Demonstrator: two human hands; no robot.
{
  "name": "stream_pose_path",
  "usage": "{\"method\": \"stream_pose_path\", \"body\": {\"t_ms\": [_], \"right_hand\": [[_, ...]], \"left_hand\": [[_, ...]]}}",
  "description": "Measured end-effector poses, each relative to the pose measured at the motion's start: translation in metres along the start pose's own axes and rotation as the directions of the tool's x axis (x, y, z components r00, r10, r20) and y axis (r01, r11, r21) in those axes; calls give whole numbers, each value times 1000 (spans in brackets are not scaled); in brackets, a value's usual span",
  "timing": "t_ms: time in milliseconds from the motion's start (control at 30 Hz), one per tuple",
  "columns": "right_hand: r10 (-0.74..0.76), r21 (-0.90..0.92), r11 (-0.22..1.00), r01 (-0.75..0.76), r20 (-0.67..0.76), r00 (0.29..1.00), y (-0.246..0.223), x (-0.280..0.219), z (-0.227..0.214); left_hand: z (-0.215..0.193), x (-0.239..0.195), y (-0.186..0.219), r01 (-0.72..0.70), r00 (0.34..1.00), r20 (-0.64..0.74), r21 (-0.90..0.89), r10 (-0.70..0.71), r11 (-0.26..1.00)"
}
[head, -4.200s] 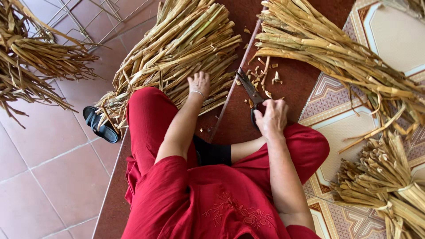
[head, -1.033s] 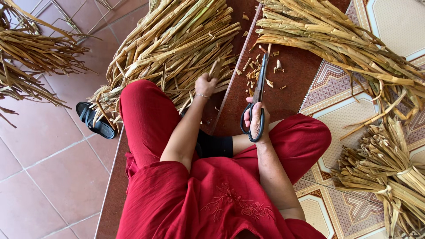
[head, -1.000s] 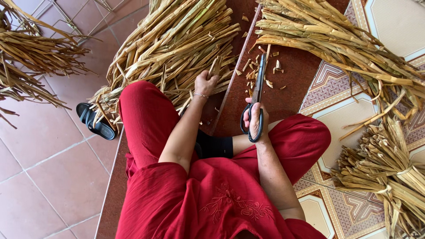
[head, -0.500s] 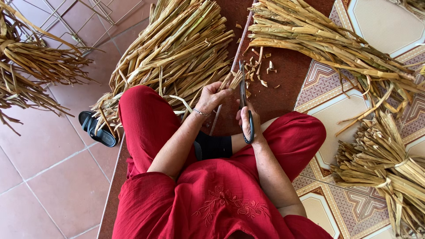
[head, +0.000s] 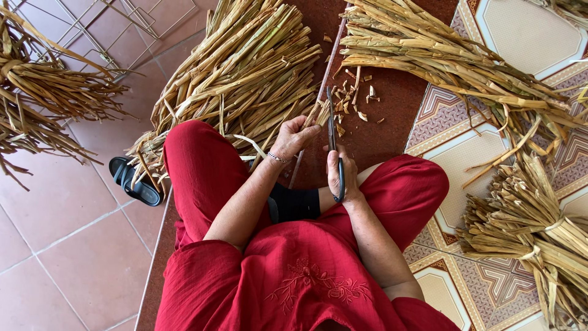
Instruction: The person sits on a tiled floor and uses shears to trim dried plant stalks. They repeatedly pick up stalks, cut off the ends, and place the trimmed pieces into a pile on the right.
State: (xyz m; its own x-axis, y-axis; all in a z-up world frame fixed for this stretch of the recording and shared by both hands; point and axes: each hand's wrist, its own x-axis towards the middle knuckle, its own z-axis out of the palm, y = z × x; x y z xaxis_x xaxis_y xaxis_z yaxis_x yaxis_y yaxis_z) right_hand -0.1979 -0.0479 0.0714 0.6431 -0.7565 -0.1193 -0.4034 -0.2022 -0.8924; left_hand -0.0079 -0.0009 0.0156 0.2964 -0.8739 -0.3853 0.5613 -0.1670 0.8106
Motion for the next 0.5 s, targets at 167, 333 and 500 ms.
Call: {"method": "stream_pose_path", "body": {"t_ms": [167,333,500], "right_hand": [[43,2,999,-43,3,999,4,2,6],[34,72,997,-37,45,998,5,9,5],[37,173,983,-59,127,991,9,16,0]], "left_hand": [[-1,3,-1,3,1000,-22,22,-3,1000],[-8,9,-1,-11,1000,-24,30,12,999],[-11,8,-1,-3,998,-62,-25,2,1000]]}}
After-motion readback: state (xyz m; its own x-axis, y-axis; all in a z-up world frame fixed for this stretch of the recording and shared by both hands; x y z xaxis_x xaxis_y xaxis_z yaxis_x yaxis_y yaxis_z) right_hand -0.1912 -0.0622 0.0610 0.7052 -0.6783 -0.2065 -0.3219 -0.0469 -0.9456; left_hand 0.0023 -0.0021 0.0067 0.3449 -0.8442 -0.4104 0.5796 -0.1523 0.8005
